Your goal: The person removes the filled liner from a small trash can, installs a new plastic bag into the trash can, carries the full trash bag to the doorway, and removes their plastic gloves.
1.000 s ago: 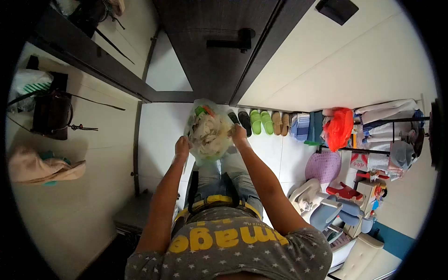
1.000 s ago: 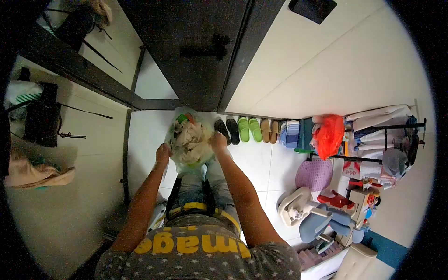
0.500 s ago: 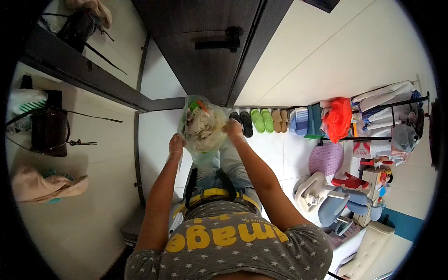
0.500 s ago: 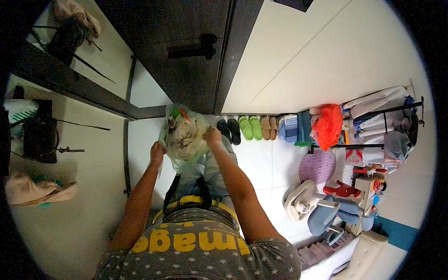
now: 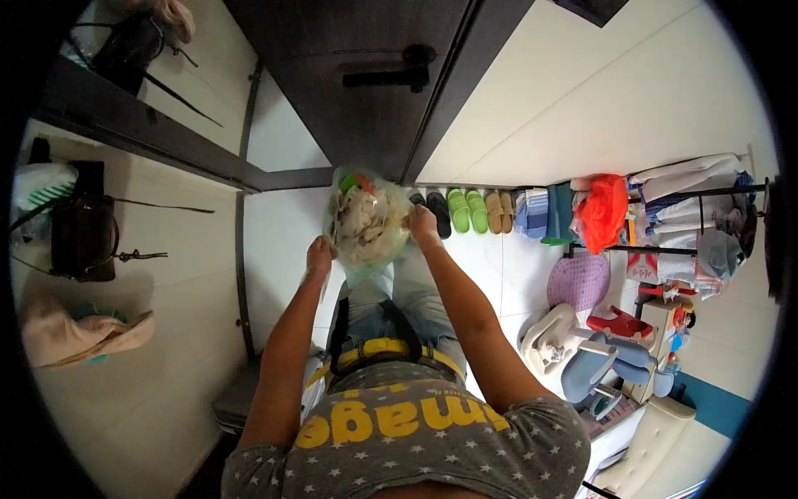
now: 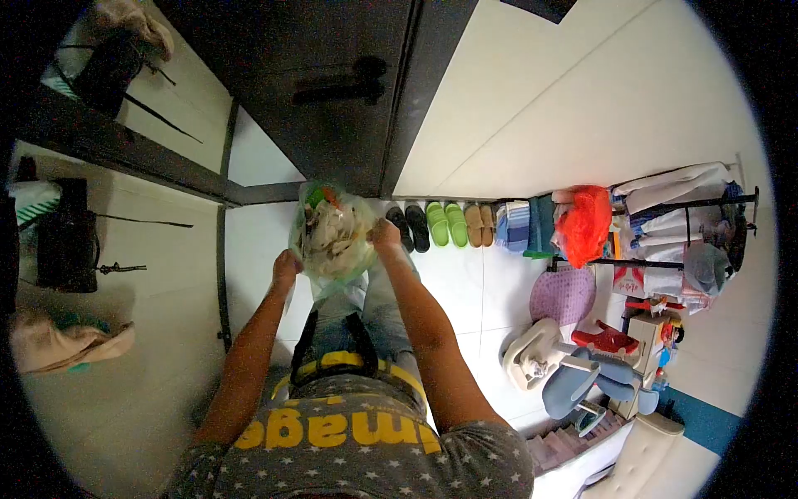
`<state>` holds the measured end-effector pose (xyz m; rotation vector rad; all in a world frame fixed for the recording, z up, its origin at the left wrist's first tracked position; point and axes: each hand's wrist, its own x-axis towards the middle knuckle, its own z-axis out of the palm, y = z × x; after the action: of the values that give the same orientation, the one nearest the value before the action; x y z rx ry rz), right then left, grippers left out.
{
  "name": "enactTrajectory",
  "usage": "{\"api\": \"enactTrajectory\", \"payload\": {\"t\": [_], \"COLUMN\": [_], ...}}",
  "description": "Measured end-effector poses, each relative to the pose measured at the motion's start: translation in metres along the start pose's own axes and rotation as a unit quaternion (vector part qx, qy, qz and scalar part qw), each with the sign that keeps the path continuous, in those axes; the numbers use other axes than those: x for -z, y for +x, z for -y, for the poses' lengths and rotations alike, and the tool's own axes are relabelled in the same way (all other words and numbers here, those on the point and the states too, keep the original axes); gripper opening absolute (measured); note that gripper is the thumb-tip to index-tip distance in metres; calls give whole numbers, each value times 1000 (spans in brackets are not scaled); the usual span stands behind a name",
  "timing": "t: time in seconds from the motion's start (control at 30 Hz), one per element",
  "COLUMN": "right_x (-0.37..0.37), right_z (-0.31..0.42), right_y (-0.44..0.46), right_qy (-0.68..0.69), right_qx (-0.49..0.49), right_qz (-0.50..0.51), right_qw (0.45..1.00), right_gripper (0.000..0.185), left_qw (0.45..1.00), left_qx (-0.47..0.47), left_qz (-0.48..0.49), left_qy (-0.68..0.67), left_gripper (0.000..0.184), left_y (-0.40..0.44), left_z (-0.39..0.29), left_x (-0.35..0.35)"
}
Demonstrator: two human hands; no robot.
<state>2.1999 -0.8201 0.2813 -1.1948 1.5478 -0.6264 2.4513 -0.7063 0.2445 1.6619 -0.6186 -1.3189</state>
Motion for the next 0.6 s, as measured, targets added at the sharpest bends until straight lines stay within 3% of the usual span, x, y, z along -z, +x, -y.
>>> {"api": "enactTrajectory", "payload": {"t": [0.03,0.07,0.13,0.17,0.27,0.3,0.37,0.4,0.43,0.47,0.53,0.6], "right_x": [3,7,13,3,-1,-5,-14,-11,-3,1,-5,-5], "right_z": [3,6,9,-54,-95,-125,-190,-189,-176,-170,-202,-219], "right_y": [0,0,-4,30,59,78,116,118,119,126,152,179], "right_qy": [-94,-93,61,-128,-142,-141,-137,-140,-243,-344,-273,-304], "right_qx": [33,36,-18,70,48,49,35,33,49,67,66,79], "right_qz": [-6,-9,7,22,24,29,40,47,62,76,82,110], "right_qw": [995,995,998,989,988,988,989,989,967,934,956,943], "right_gripper": [21,21,21,20,18,18,18,18,19,21,23,24], "left_qw": [1000,1000,999,999,997,985,986,986,981,981,987,986], "left_qx": [-2,2,23,31,63,66,82,99,98,103,137,155], "left_qz": [1,-6,-1,-10,-22,-17,-27,-32,-27,-31,-48,-55], "left_qy": [1,7,37,20,35,158,142,128,164,161,65,23], "left_gripper": [28,29,31,30,33,35,36,36,35,35,32,29], "left_y": [2,2,2,3,26,30,53,59,67,77,92,133], "left_z": [1,4,7,12,61,60,91,110,116,123,153,213], "left_x": [-4,-9,-15,-21,-23,-27,-35,-39,-44,-53,-65,-69]}}
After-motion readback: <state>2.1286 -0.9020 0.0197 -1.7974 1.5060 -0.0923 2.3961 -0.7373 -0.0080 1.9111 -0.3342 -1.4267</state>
